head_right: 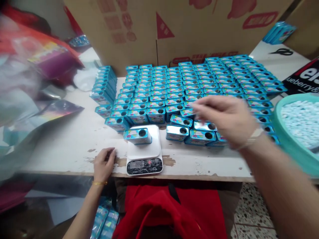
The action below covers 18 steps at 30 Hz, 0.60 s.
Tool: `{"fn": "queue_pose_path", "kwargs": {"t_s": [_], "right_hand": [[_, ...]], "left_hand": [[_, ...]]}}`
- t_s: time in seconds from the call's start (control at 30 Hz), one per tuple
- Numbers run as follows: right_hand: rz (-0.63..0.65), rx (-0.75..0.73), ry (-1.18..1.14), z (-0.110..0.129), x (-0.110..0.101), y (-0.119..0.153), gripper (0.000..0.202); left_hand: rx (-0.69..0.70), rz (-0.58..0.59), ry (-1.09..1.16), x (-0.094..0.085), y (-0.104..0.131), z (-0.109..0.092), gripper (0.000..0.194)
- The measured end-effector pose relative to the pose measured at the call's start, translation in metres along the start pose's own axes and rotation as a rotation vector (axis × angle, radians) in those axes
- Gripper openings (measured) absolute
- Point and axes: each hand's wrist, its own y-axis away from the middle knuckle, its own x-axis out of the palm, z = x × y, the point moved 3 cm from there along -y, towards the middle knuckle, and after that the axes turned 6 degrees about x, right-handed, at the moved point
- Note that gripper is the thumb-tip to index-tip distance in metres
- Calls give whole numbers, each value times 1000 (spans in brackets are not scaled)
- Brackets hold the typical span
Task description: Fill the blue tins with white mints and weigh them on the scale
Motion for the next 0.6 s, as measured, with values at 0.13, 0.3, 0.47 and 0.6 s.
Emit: {"fn": "queue_pose_path", "kwargs": {"t_s": [0.13,0.3,0.47,0.6], "right_hand": [[360,-202,-30,49,89,1,10],[451,-287,223,62,139,1,9],[413,-397,207,65,135,0,14],[239,-484,159,54,84,-4,12]], "left_hand": [[8,0,17,0,1,1,16],[-1,2,36,0,1,1,17],[-18,-2,58,0,1,1,17],[-26,-4,59,-1,1,-2,18]]}}
